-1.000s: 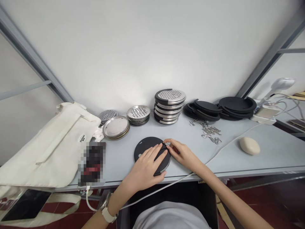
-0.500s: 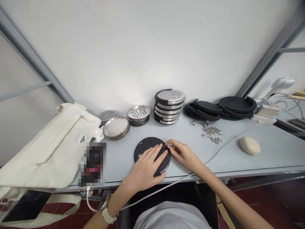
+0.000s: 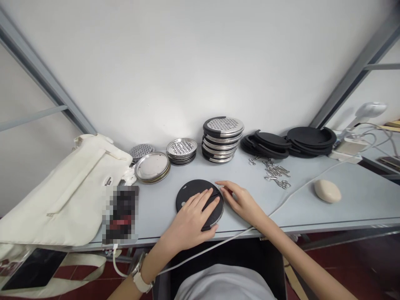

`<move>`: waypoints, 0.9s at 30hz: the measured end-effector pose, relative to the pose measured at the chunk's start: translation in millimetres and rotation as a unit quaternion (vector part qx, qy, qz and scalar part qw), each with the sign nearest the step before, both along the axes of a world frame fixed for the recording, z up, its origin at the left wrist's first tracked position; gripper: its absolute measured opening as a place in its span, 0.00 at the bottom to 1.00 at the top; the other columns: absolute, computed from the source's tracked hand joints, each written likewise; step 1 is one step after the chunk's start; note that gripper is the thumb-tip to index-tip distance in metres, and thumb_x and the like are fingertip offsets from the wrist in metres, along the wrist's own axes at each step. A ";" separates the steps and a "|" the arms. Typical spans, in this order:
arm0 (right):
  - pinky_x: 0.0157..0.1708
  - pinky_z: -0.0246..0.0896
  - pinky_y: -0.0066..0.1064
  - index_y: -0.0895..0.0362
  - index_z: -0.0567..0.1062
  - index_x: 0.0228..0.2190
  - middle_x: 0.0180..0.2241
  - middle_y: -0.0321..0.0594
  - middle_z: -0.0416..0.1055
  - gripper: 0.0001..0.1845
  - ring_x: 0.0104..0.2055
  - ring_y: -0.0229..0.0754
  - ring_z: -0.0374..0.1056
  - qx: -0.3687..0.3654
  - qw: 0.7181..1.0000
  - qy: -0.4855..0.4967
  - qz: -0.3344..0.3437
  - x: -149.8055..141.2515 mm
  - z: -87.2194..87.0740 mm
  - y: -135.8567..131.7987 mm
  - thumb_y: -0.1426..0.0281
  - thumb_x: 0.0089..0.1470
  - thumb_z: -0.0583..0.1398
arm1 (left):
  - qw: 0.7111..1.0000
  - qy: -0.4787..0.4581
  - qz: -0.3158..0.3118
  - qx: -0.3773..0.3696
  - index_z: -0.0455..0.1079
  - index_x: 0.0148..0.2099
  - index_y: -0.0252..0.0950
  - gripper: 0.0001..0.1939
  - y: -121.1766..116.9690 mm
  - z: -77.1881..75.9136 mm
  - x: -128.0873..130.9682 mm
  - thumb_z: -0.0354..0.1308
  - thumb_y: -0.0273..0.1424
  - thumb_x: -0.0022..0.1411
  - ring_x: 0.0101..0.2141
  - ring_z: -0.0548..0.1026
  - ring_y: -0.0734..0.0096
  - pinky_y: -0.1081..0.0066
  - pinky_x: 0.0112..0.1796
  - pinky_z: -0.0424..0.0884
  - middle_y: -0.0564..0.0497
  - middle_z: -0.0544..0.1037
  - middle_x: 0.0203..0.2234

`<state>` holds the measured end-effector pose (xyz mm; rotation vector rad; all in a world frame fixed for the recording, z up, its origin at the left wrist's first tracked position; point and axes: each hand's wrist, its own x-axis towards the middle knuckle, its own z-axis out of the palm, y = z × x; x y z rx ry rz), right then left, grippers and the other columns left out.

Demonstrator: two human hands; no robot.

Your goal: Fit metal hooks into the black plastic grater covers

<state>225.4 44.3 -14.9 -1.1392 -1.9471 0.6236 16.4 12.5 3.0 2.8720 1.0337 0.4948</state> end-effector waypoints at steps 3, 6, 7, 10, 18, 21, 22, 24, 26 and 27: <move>0.38 0.65 0.33 0.55 0.64 0.50 0.33 0.40 0.71 0.16 0.34 0.40 0.69 -0.009 1.000 0.008 -0.012 -0.4 0.2 -0.5 0.67 0.62 0.49 | 1.000 0.006 0.000 -0.002 0.47 0.66 0.37 0.34 0.1 0.0 -0.1 0.53 0.35 0.61 0.63 0.50 0.56 0.54 0.58 0.55 0.42 0.49 0.64; 0.37 0.63 0.31 0.55 0.67 0.40 0.32 0.39 0.70 0.08 0.33 0.39 0.67 -0.014 1.000 0.011 -0.002 -0.6 0.4 -0.2 0.68 0.62 0.49 | 1.000 0.004 0.000 0.000 0.47 0.66 0.36 0.34 0.0 0.2 0.0 0.53 0.34 0.61 0.63 0.49 0.57 0.55 0.59 0.54 0.42 0.49 0.64; 0.37 0.63 0.31 0.55 0.67 0.37 0.33 0.39 0.69 0.07 0.34 0.39 0.66 -0.015 1.000 0.010 0.000 -0.6 0.3 0.1 0.68 0.62 0.50 | 1.000 0.003 0.000 0.000 0.47 0.66 0.36 0.34 -0.1 0.3 0.0 0.53 0.34 0.61 0.63 0.49 0.57 0.55 0.59 0.54 0.42 0.49 0.64; 0.35 0.61 0.31 0.55 0.66 0.33 0.31 0.38 0.67 0.07 0.32 0.39 0.64 -0.010 1.000 0.004 0.000 -0.5 -0.1 0.8 0.69 0.61 0.50 | 1.000 0.009 0.001 -0.002 0.47 0.66 0.36 0.34 -0.2 0.4 0.0 0.53 0.34 0.61 0.63 0.49 0.58 0.56 0.59 0.54 0.42 0.49 0.64; 0.36 0.59 0.32 0.55 0.67 0.33 0.32 0.39 0.66 0.08 0.33 0.40 0.62 -0.001 1.000 -0.010 -0.004 1.6 0.5 1.9 0.69 0.62 0.49 | 1.000 0.015 0.002 -0.003 0.47 0.66 0.36 0.33 -0.3 0.7 -0.1 0.52 0.34 0.61 0.63 0.48 0.58 0.55 0.59 0.53 0.43 0.48 0.64; 0.35 0.58 0.31 0.54 0.64 0.33 0.31 0.38 0.64 0.07 0.32 0.39 0.62 -0.005 1.000 -0.002 -0.007 1.1 1.4 1.0 0.69 0.63 0.48 | 1.000 0.015 0.003 -0.005 0.48 0.66 0.36 0.33 -0.2 1.1 -0.2 0.53 0.34 0.61 0.63 0.48 0.58 0.56 0.59 0.53 0.43 0.48 0.64; 0.35 0.58 0.31 0.54 0.62 0.34 0.30 0.37 0.64 0.07 0.31 0.39 0.62 -0.009 1.000 0.005 -0.009 0.6 2.0 0.5 0.68 0.63 0.47 | 1.000 0.015 0.003 -0.004 0.48 0.66 0.35 0.33 -0.2 1.1 -0.1 0.53 0.34 0.61 0.63 0.48 0.58 0.57 0.59 0.53 0.43 0.49 0.64; 0.35 0.58 0.30 0.54 0.60 0.35 0.30 0.36 0.63 0.07 0.30 0.38 0.62 -0.016 1.000 0.020 -0.016 -0.5 3.6 -0.7 0.68 0.64 0.44 | 1.000 0.014 0.002 -0.003 0.48 0.66 0.35 0.33 -0.2 1.0 0.0 0.54 0.34 0.61 0.63 0.48 0.58 0.57 0.59 0.54 0.42 0.49 0.64; 0.34 0.58 0.30 0.53 0.58 0.36 0.29 0.35 0.62 0.08 0.29 0.38 0.62 -0.028 0.999 0.026 -0.027 -1.4 5.3 -1.7 0.67 0.65 0.42 | 1.000 0.017 0.004 -0.002 0.48 0.66 0.35 0.33 -0.2 0.9 0.1 0.54 0.34 0.61 0.63 0.48 0.58 0.57 0.59 0.54 0.42 0.49 0.64; 0.34 0.57 0.30 0.53 0.57 0.36 0.28 0.34 0.62 0.08 0.28 0.39 0.62 -0.038 0.998 0.024 -0.033 -1.7 6.0 -2.0 0.66 0.65 0.42 | 1.000 0.019 0.005 -0.002 0.48 0.66 0.35 0.33 -0.3 0.9 0.2 0.53 0.35 0.61 0.63 0.48 0.58 0.57 0.59 0.54 0.42 0.49 0.64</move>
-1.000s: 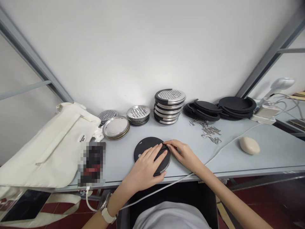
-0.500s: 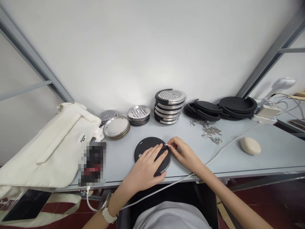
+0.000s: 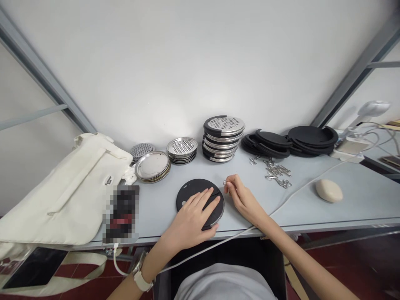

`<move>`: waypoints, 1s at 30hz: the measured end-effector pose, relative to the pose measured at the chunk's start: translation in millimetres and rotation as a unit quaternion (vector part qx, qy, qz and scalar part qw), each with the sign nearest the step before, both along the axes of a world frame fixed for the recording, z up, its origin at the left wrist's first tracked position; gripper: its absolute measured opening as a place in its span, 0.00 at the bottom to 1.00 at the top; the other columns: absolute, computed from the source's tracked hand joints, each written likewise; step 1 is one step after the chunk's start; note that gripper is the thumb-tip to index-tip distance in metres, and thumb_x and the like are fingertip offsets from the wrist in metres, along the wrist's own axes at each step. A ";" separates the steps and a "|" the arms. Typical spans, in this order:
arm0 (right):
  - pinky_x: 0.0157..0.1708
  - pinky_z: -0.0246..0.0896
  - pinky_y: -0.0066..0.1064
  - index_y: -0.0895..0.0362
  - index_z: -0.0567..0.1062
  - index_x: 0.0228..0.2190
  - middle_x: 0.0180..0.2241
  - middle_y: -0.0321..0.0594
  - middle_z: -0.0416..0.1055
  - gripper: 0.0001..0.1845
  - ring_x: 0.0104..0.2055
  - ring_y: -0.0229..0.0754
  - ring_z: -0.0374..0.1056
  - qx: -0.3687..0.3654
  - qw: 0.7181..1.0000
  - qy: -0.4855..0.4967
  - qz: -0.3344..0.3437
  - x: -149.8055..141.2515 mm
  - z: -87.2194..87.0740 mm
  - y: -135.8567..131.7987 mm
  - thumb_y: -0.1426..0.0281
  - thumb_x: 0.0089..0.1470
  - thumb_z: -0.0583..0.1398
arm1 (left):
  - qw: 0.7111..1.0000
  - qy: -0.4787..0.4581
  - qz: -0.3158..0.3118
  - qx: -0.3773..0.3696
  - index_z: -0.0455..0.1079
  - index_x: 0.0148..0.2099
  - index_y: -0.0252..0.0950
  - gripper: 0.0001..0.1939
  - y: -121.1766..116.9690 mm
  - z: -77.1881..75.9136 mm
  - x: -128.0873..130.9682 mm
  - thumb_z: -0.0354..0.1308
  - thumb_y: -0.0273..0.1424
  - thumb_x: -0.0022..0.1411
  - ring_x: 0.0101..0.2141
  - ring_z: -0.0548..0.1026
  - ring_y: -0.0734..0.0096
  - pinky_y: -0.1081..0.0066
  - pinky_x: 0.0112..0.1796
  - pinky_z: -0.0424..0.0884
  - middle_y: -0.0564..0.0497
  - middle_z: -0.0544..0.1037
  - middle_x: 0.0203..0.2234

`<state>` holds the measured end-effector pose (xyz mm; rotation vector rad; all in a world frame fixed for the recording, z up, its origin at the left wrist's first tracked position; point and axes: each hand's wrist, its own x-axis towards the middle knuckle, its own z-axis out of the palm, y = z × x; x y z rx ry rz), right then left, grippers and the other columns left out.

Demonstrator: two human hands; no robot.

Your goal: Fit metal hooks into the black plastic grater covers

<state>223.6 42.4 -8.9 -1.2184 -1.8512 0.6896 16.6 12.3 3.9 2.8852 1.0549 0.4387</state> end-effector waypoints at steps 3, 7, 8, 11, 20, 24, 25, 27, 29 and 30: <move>0.30 0.56 0.30 0.52 0.56 0.37 0.24 0.31 0.59 0.08 0.24 0.39 0.61 -0.042 0.999 -0.009 -0.012 -0.4 0.8 -0.1 0.64 0.65 0.42 | 1.000 0.005 0.003 0.000 0.49 0.66 0.35 0.33 -0.1 0.0 0.0 0.53 0.35 0.61 0.63 0.48 0.59 0.57 0.59 0.53 0.42 0.49 0.64; 0.29 0.56 0.29 0.52 0.56 0.36 0.24 0.31 0.61 0.08 0.23 0.39 0.63 -0.056 0.998 -0.030 -0.002 -2.7 -2.0 1.3 0.64 0.65 0.42 | 1.000 0.006 0.000 0.003 0.49 0.66 0.35 0.33 0.2 -0.3 -0.1 0.53 0.35 0.61 0.63 0.48 0.59 0.57 0.60 0.53 0.42 0.49 0.64; 0.29 0.57 0.29 0.52 0.56 0.36 0.25 0.32 0.62 0.08 0.24 0.39 0.63 -0.052 0.998 -0.039 0.007 -3.7 -3.2 1.9 0.64 0.65 0.42 | 1.000 0.005 -0.002 0.004 0.49 0.66 0.35 0.33 0.3 -0.6 -0.1 0.53 0.35 0.61 0.63 0.48 0.59 0.57 0.59 0.53 0.42 0.49 0.64; 0.29 0.57 0.29 0.52 0.57 0.36 0.26 0.34 0.64 0.07 0.25 0.40 0.64 -0.039 0.996 -0.065 0.035 -6.3 -6.6 3.9 0.65 0.64 0.42 | 1.000 -0.003 -0.004 0.008 0.49 0.66 0.35 0.33 0.5 -1.6 0.2 0.53 0.35 0.61 0.63 0.49 0.58 0.56 0.59 0.54 0.41 0.50 0.64; 0.24 0.52 0.27 0.52 0.58 0.35 0.20 0.31 0.61 0.08 0.19 0.40 0.61 -0.029 0.989 -0.146 0.028 -4.0 -8.9 6.8 0.67 0.64 0.42 | 1.000 0.010 -0.001 0.011 0.49 0.66 0.34 0.33 1.3 -1.5 1.0 0.53 0.35 0.61 0.63 0.48 0.59 0.58 0.60 0.53 0.41 0.49 0.64; 0.24 0.50 0.27 0.53 0.61 0.33 0.20 0.33 0.64 0.11 0.20 0.40 0.63 -0.001 0.979 -0.204 -0.002 -3.4 -12.5 8.3 0.67 0.64 0.43 | 1.000 0.004 0.001 0.012 0.48 0.66 0.34 0.33 1.1 -1.4 1.2 0.53 0.34 0.61 0.63 0.49 0.59 0.58 0.59 0.54 0.42 0.49 0.64; 0.24 0.49 0.27 0.53 0.62 0.33 0.20 0.33 0.65 0.11 0.20 0.40 0.64 0.004 0.976 -0.216 -0.007 -3.5 -13.4 8.3 0.67 0.64 0.43 | 1.000 0.003 0.001 0.013 0.48 0.66 0.35 0.33 0.9 -1.5 1.2 0.53 0.34 0.61 0.63 0.49 0.58 0.58 0.59 0.54 0.42 0.49 0.64; 0.24 0.48 0.27 0.54 0.63 0.32 0.21 0.34 0.67 0.12 0.21 0.40 0.65 0.011 0.971 -0.238 -0.016 -3.9 -14.6 8.1 0.67 0.64 0.44 | 1.000 0.000 0.001 0.014 0.48 0.66 0.35 0.33 0.6 -1.6 0.9 0.53 0.34 0.61 0.63 0.50 0.58 0.57 0.59 0.55 0.42 0.49 0.64; 0.23 0.47 0.28 0.54 0.64 0.31 0.21 0.35 0.69 0.12 0.21 0.40 0.66 0.015 0.966 -0.257 -0.026 -4.5 -15.2 7.7 0.67 0.63 0.44 | 1.000 -0.002 0.000 0.016 0.48 0.66 0.35 0.33 0.6 -1.6 0.8 0.53 0.34 0.61 0.63 0.50 0.58 0.57 0.59 0.55 0.42 0.50 0.64; 0.23 0.47 0.28 0.55 0.64 0.31 0.21 0.36 0.70 0.12 0.22 0.40 0.66 0.017 0.964 -0.265 -0.029 -4.7 -15.3 7.7 0.68 0.63 0.45 | 1.000 -0.003 -0.002 0.016 0.48 0.66 0.35 0.33 0.6 -1.6 0.8 0.53 0.34 0.61 0.63 0.50 0.58 0.56 0.59 0.55 0.42 0.50 0.64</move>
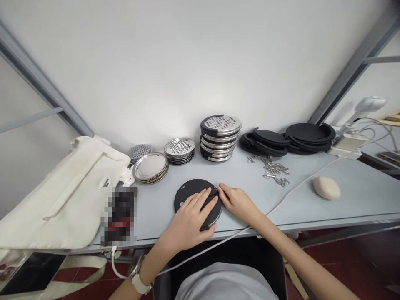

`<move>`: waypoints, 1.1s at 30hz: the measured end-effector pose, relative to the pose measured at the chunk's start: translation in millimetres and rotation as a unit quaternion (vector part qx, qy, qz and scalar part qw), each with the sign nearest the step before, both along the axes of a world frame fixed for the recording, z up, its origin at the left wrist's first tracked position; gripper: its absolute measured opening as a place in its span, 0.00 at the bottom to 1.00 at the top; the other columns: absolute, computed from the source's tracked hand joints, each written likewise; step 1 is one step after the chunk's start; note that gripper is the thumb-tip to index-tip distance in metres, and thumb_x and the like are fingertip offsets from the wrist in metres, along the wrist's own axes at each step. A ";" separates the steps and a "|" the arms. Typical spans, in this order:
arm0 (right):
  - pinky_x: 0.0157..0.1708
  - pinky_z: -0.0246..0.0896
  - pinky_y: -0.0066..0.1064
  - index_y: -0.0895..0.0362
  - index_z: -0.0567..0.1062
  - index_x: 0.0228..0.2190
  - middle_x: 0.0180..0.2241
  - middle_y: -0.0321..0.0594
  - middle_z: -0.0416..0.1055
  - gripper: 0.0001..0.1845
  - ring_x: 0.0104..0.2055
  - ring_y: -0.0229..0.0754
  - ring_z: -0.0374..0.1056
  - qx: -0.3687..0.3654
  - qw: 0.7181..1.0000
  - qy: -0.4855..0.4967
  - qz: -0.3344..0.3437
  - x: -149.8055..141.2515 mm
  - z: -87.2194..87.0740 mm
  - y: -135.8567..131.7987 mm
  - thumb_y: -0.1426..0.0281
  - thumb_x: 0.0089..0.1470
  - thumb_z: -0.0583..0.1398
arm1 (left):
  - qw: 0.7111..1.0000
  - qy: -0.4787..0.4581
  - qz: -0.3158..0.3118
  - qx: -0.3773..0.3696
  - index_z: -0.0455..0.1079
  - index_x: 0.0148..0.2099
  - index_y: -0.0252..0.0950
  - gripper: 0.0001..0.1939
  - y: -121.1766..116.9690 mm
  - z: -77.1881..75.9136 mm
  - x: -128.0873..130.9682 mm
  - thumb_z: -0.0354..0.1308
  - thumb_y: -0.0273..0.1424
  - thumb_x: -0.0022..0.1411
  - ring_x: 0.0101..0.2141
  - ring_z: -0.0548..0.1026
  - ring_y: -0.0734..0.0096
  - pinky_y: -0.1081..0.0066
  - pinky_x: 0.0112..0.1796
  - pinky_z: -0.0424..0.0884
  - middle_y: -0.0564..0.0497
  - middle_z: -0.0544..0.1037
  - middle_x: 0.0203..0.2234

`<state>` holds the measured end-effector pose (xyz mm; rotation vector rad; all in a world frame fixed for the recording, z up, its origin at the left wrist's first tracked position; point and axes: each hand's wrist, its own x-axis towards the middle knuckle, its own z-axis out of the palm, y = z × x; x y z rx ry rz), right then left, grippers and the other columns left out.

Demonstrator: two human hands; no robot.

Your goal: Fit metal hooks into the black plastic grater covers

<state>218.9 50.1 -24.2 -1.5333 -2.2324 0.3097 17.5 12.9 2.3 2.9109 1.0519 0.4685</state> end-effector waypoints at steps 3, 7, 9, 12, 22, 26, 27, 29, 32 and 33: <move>0.24 0.46 0.28 0.55 0.65 0.31 0.22 0.36 0.71 0.13 0.22 0.40 0.67 0.006 1.000 -0.014 0.003 0.1 0.1 0.3 0.68 0.64 0.44 | 1.000 0.000 -0.001 0.000 0.48 0.66 0.35 0.34 0.2 0.2 0.1 0.53 0.34 0.60 0.63 0.50 0.58 0.56 0.59 0.55 0.42 0.50 0.64; 0.24 0.46 0.28 0.55 0.66 0.31 0.22 0.37 0.72 0.14 0.23 0.40 0.68 0.008 1.000 -0.020 0.012 1.6 0.9 0.2 0.68 0.64 0.44 | 1.000 0.003 0.001 0.001 0.48 0.66 0.35 0.34 -0.2 0.5 0.0 0.53 0.34 0.60 0.63 0.50 0.58 0.57 0.59 0.56 0.42 0.50 0.64; 0.25 0.47 0.28 0.55 0.66 0.31 0.22 0.36 0.72 0.14 0.23 0.40 0.68 0.006 1.000 -0.017 0.017 1.9 1.5 0.0 0.68 0.64 0.44 | 1.000 0.003 0.002 0.003 0.49 0.66 0.35 0.33 -0.6 0.8 -0.1 0.53 0.34 0.61 0.63 0.50 0.57 0.57 0.59 0.56 0.42 0.50 0.64; 0.25 0.47 0.28 0.55 0.66 0.30 0.23 0.37 0.72 0.14 0.24 0.40 0.68 0.001 1.000 -0.012 0.019 1.0 2.6 -0.1 0.68 0.64 0.45 | 1.000 0.007 0.004 0.004 0.49 0.66 0.35 0.33 -0.9 1.0 0.0 0.53 0.34 0.61 0.63 0.50 0.58 0.57 0.59 0.55 0.42 0.50 0.64; 0.26 0.48 0.28 0.54 0.65 0.28 0.23 0.37 0.71 0.15 0.24 0.40 0.67 -0.007 1.000 0.007 0.018 1.9 4.4 -2.3 0.67 0.63 0.45 | 1.000 0.004 0.005 -0.003 0.48 0.66 0.35 0.34 -1.0 0.4 0.2 0.53 0.35 0.61 0.63 0.49 0.58 0.56 0.59 0.54 0.42 0.49 0.64; 0.25 0.49 0.28 0.54 0.64 0.28 0.22 0.36 0.70 0.14 0.23 0.40 0.67 -0.006 1.000 0.012 0.020 1.6 4.6 -3.2 0.67 0.63 0.45 | 1.000 0.000 0.008 0.001 0.49 0.66 0.35 0.33 -1.5 0.6 0.2 0.53 0.34 0.60 0.63 0.50 0.58 0.57 0.59 0.55 0.42 0.50 0.64; 0.25 0.49 0.28 0.54 0.64 0.28 0.22 0.36 0.70 0.14 0.23 0.40 0.67 -0.006 1.000 0.014 0.020 1.6 4.7 -3.4 0.67 0.63 0.45 | 1.000 0.000 0.008 0.002 0.49 0.66 0.35 0.33 -1.5 0.7 0.3 0.53 0.35 0.60 0.62 0.50 0.58 0.57 0.59 0.55 0.42 0.50 0.64; 0.25 0.50 0.28 0.53 0.63 0.28 0.21 0.35 0.69 0.14 0.22 0.40 0.66 -0.008 1.000 0.021 0.019 1.5 5.2 -3.9 0.66 0.63 0.44 | 1.000 -0.001 0.007 0.002 0.49 0.66 0.35 0.33 -1.5 0.8 0.4 0.53 0.35 0.60 0.62 0.50 0.58 0.57 0.59 0.55 0.42 0.50 0.64; 0.24 0.51 0.27 0.53 0.63 0.32 0.21 0.34 0.68 0.11 0.21 0.40 0.66 -0.019 0.999 0.046 0.016 1.5 6.4 -4.4 0.66 0.63 0.45 | 1.000 0.000 0.005 0.000 0.48 0.66 0.35 0.33 -1.3 0.8 0.6 0.53 0.34 0.60 0.63 0.50 0.58 0.56 0.59 0.54 0.42 0.50 0.64; 0.24 0.51 0.27 0.53 0.62 0.33 0.21 0.34 0.68 0.10 0.21 0.40 0.66 -0.025 0.998 0.056 0.015 1.5 6.9 -4.5 0.67 0.63 0.44 | 1.000 0.001 0.006 -0.001 0.48 0.66 0.35 0.33 -1.3 0.8 0.7 0.53 0.34 0.60 0.63 0.50 0.58 0.56 0.59 0.54 0.42 0.50 0.64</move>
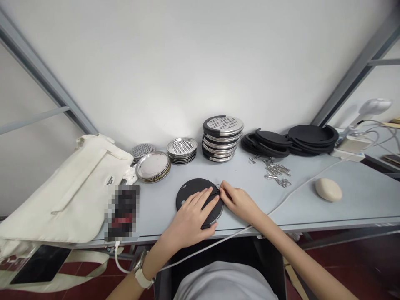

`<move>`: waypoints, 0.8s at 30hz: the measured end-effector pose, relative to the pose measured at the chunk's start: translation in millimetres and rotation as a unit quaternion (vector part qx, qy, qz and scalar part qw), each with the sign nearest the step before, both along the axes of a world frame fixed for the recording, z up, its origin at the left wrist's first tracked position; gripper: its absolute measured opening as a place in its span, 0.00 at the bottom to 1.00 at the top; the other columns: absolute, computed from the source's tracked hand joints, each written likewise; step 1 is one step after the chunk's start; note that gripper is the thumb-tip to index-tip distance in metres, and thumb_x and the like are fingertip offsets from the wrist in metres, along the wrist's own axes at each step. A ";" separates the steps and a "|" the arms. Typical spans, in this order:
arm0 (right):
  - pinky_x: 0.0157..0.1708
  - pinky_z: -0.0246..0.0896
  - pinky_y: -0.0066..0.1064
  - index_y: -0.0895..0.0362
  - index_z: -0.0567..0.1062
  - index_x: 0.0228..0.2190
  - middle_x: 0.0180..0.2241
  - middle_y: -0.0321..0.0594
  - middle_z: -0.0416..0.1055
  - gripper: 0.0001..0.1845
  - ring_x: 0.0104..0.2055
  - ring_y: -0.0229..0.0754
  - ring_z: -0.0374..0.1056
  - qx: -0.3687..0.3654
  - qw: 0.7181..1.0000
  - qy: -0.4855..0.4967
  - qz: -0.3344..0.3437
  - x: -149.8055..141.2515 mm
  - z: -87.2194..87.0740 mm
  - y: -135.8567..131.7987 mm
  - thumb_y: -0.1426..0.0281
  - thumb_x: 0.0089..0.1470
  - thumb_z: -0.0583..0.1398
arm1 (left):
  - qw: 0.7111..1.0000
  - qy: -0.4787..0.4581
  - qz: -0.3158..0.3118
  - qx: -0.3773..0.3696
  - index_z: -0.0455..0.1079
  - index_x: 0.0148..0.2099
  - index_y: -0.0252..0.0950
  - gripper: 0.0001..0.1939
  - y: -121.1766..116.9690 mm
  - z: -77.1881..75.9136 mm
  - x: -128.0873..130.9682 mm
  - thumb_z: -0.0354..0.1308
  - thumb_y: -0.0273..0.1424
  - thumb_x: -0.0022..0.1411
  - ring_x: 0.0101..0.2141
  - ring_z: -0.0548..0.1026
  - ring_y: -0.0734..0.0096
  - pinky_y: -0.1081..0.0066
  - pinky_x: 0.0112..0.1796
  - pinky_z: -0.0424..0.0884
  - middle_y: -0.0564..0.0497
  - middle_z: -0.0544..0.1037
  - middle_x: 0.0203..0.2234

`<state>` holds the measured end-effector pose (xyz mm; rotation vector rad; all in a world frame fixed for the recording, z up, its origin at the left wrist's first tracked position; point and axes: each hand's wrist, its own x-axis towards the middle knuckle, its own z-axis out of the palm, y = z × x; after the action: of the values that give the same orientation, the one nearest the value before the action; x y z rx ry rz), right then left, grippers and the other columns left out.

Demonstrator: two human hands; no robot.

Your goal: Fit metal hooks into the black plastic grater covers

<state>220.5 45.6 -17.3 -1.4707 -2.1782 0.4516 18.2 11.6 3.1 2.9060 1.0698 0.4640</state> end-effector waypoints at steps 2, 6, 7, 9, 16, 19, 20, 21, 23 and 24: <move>0.23 0.52 0.27 0.53 0.62 0.35 0.21 0.33 0.68 0.09 0.20 0.40 0.65 -0.008 1.000 0.011 0.004 0.1 0.4 -0.1 0.67 0.63 0.44 | 1.000 0.001 -0.001 -0.002 0.48 0.66 0.35 0.34 0.0 -0.1 0.0 0.53 0.34 0.60 0.63 0.49 0.58 0.56 0.59 0.54 0.42 0.50 0.64; 0.23 0.51 0.28 0.54 0.62 0.35 0.21 0.35 0.69 0.11 0.21 0.41 0.66 0.008 1.000 -0.011 0.005 0.7 -1.9 0.3 0.67 0.64 0.42 | 1.000 -0.008 -0.001 -0.004 0.49 0.66 0.36 0.33 0.0 0.1 -0.2 0.53 0.34 0.60 0.62 0.50 0.57 0.55 0.58 0.55 0.42 0.50 0.64; 0.23 0.51 0.28 0.54 0.62 0.35 0.21 0.36 0.69 0.12 0.22 0.42 0.67 0.014 1.000 -0.020 0.003 0.9 -2.8 0.4 0.67 0.64 0.42 | 1.000 -0.010 0.000 -0.004 0.49 0.66 0.36 0.33 0.0 0.2 -0.3 0.53 0.34 0.60 0.62 0.51 0.56 0.56 0.58 0.55 0.42 0.50 0.64; 0.23 0.50 0.28 0.54 0.62 0.35 0.21 0.36 0.70 0.12 0.22 0.42 0.68 0.018 0.999 -0.034 0.003 1.0 -4.2 0.9 0.67 0.64 0.42 | 1.000 -0.010 -0.001 -0.005 0.49 0.65 0.35 0.33 -0.1 0.4 -0.3 0.53 0.34 0.60 0.62 0.51 0.56 0.56 0.59 0.55 0.42 0.51 0.64; 0.24 0.50 0.28 0.53 0.64 0.33 0.21 0.36 0.70 0.13 0.22 0.42 0.68 0.012 0.999 -0.037 -0.020 -4.3 -1.1 2.9 0.66 0.64 0.43 | 1.000 -0.014 0.001 -0.001 0.49 0.65 0.36 0.33 -0.5 0.0 -0.3 0.53 0.34 0.60 0.62 0.51 0.57 0.55 0.58 0.55 0.42 0.51 0.63; 0.24 0.51 0.28 0.53 0.64 0.31 0.21 0.35 0.70 0.13 0.22 0.42 0.68 0.003 0.999 -0.030 -0.034 -6.5 0.5 3.5 0.65 0.64 0.44 | 1.000 -0.011 0.002 -0.003 0.49 0.65 0.37 0.33 -0.5 0.6 -0.3 0.53 0.35 0.60 0.62 0.51 0.57 0.55 0.58 0.55 0.42 0.51 0.64; 0.24 0.51 0.28 0.53 0.64 0.31 0.21 0.35 0.70 0.13 0.22 0.42 0.68 0.003 0.999 -0.028 -0.034 -6.5 0.4 3.6 0.65 0.64 0.44 | 1.000 -0.008 0.002 -0.005 0.49 0.65 0.36 0.33 -0.5 0.9 -0.2 0.53 0.35 0.60 0.62 0.50 0.57 0.55 0.58 0.55 0.42 0.50 0.64; 0.24 0.50 0.28 0.53 0.64 0.31 0.21 0.35 0.70 0.13 0.23 0.42 0.68 0.005 0.999 -0.027 -0.033 -6.2 0.1 3.7 0.65 0.64 0.44 | 1.000 -0.005 0.002 -0.006 0.49 0.65 0.36 0.33 -0.5 1.1 -0.1 0.53 0.35 0.60 0.63 0.50 0.58 0.56 0.58 0.55 0.42 0.50 0.64; 0.24 0.50 0.28 0.53 0.64 0.31 0.22 0.35 0.70 0.13 0.23 0.42 0.68 0.011 0.999 -0.026 -0.024 -4.9 -0.9 3.7 0.65 0.64 0.44 | 1.000 -0.003 0.002 -0.006 0.49 0.65 0.36 0.33 -0.6 1.4 0.2 0.53 0.34 0.60 0.63 0.50 0.58 0.56 0.59 0.54 0.42 0.50 0.64; 0.25 0.50 0.28 0.53 0.64 0.31 0.22 0.36 0.70 0.13 0.23 0.42 0.68 0.013 0.999 -0.026 -0.018 -4.0 -1.5 3.7 0.65 0.64 0.44 | 1.000 -0.005 0.002 -0.005 0.49 0.65 0.36 0.33 -0.8 1.3 0.3 0.53 0.34 0.60 0.63 0.50 0.58 0.56 0.59 0.55 0.42 0.50 0.64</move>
<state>216.5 49.3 -18.9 -1.5203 -2.1860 0.3744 18.5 10.8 4.4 2.8903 1.0750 0.4705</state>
